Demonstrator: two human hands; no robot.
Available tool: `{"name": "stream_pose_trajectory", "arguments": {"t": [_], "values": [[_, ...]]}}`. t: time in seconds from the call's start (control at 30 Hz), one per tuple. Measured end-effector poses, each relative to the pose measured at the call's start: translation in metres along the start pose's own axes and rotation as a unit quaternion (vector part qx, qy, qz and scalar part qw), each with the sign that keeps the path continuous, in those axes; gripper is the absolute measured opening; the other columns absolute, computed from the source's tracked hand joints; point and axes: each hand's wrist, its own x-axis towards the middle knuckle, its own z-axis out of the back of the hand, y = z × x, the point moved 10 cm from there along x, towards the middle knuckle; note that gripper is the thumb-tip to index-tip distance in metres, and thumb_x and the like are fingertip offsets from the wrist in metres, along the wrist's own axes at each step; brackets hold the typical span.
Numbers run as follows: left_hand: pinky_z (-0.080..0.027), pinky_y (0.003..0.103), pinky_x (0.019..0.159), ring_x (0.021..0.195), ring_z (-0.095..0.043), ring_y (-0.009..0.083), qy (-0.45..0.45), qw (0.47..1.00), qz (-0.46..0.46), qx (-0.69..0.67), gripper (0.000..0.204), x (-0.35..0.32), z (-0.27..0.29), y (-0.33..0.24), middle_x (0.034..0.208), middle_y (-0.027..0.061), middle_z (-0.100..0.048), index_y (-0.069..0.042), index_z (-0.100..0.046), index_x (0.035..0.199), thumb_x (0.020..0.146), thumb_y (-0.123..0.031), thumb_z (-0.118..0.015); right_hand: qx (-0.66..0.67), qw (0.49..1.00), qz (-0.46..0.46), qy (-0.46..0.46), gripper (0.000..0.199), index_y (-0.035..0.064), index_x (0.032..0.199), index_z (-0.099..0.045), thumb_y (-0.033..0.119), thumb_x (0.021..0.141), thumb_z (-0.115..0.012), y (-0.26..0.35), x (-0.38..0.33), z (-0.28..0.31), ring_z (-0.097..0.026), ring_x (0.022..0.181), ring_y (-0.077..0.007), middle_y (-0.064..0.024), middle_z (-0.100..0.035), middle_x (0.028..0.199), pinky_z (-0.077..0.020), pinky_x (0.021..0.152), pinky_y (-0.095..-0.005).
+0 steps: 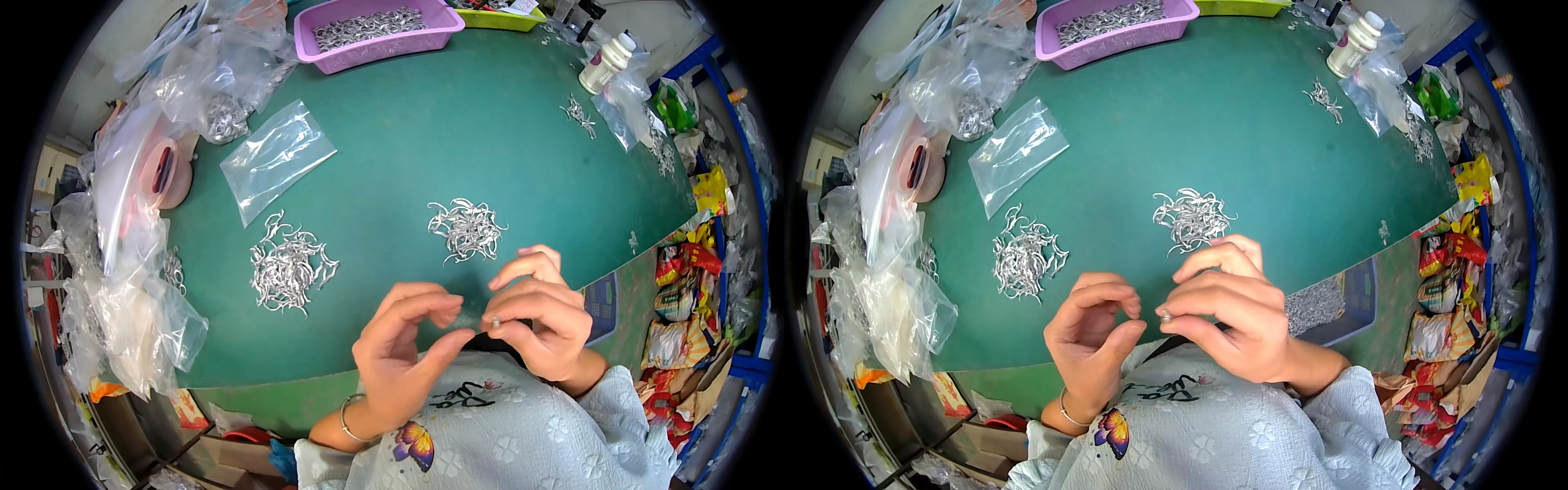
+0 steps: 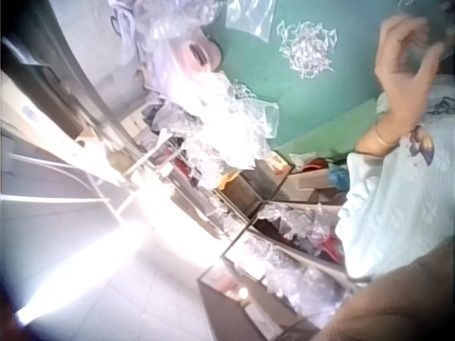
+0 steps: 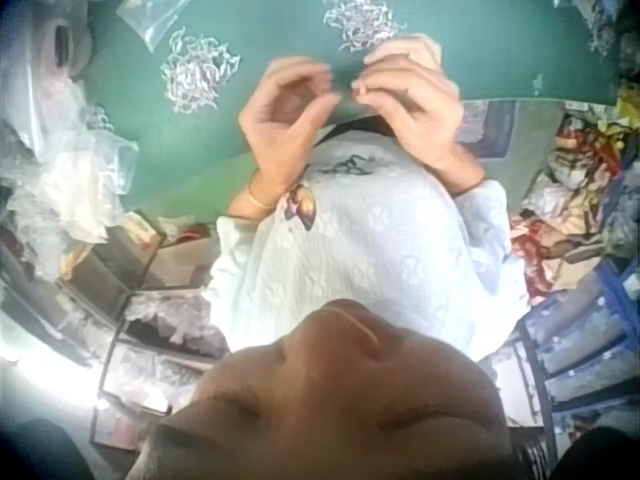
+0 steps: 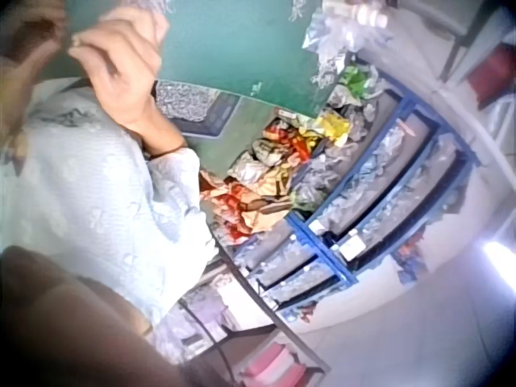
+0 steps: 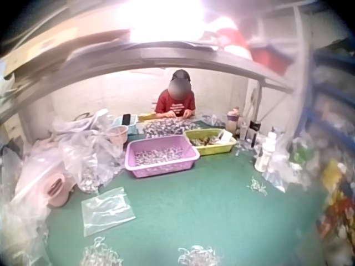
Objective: The person sorts small, silver hook-shaped metal components by hand on a green workbench, picking individual pieces from a pile and organizing them into smaller clusters.
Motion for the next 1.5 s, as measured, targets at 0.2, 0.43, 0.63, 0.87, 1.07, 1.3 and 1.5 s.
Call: {"name": "stream_pose_trajectory", "arguments": {"t": [0.2,0.43,0.63,0.87,1.07,1.3,1.5], "values": [[-0.047,0.026,0.071,0.08,-0.056,0.0164,0.039,0.997,0.053,-0.045,0.021,0.0,-0.009,0.002,0.092,0.015,-0.056,0.008,-0.06,0.093,0.072,0.013,-0.056,-0.191,0.979,0.055,0.039,0.018,0.0098,0.073,-0.065,0.018,0.06,-0.074,0.027,0.009,-0.002,-0.054,0.077,-0.0193,0.0012,-0.062,0.075,-0.0314,0.081,-0.0416],[-0.049,0.026,0.073,0.087,-0.058,0.018,0.062,0.991,0.064,-0.095,0.023,0.0,-0.01,0.003,0.098,0.016,-0.057,0.008,-0.061,0.097,0.076,0.014,-0.056,-0.272,0.956,0.101,0.035,0.022,0.0096,0.072,-0.065,0.023,0.057,-0.072,0.043,0.009,-0.004,-0.054,0.075,-0.0186,0.0016,-0.061,0.076,-0.0294,0.084,-0.0434],[-0.049,0.026,0.074,0.085,-0.058,0.0162,0.083,0.983,0.087,-0.142,0.021,0.0,-0.012,0.008,0.101,0.0158,-0.056,0.009,-0.059,0.099,0.079,0.013,-0.054,-0.321,0.938,0.133,0.007,0.022,0.0103,0.07,-0.065,0.026,0.055,-0.07,0.053,0.009,-0.003,-0.054,0.074,-0.0183,0.0022,-0.059,0.075,-0.0281,0.085,-0.0451],[-0.047,0.024,0.072,0.083,-0.057,0.0133,0.085,0.979,0.096,-0.157,0.021,-0.002,-0.011,0.015,0.1,0.0137,-0.056,0.008,-0.059,0.099,0.079,0.012,-0.054,-0.357,0.924,0.125,0.049,0.022,0.016,0.071,-0.067,0.03,0.056,-0.074,0.054,0.009,-0.006,-0.052,0.08,-0.0195,0.004,-0.058,0.079,-0.029,0.087,-0.0459],[-0.044,0.026,0.069,0.08,-0.055,0.0148,-0.028,0.987,0.145,-0.071,0.033,0.0,0.009,0.034,0.093,0.011,-0.058,0.005,-0.05,0.112,0.079,0.006,-0.053,-0.342,0.939,0.018,0.024,0.01,0.0113,0.069,-0.062,0.017,0.065,-0.069,-0.037,0.016,0.023,-0.049,0.077,-0.019,0.0003,-0.056,0.079,-0.0316,0.077,-0.0376],[-0.045,0.022,0.071,0.085,-0.055,0.0115,-0.071,0.975,0.204,-0.048,0.028,-0.013,0.039,0.066,0.093,0.007,-0.058,0.004,-0.055,0.106,0.079,0.009,-0.056,-0.447,0.869,-0.183,-0.111,0.008,0.0038,0.076,-0.065,0.011,0.073,-0.066,-0.214,-0.029,0.127,-0.051,0.08,-0.0225,-0.0057,-0.059,0.081,-0.0342,0.075,-0.0333],[-0.043,0.025,0.07,0.077,-0.053,0.0134,-0.075,0.971,0.222,-0.05,0.026,-0.01,0.035,0.078,0.09,0.0086,-0.057,0.005,-0.054,0.105,0.08,0.003,-0.057,-0.418,0.883,-0.178,-0.114,0.008,0.0044,0.075,-0.065,0.012,0.073,-0.067,-0.215,-0.037,0.125,-0.051,0.078,-0.0223,-0.0048,-0.059,0.077,-0.034,0.074,-0.0332]]}}
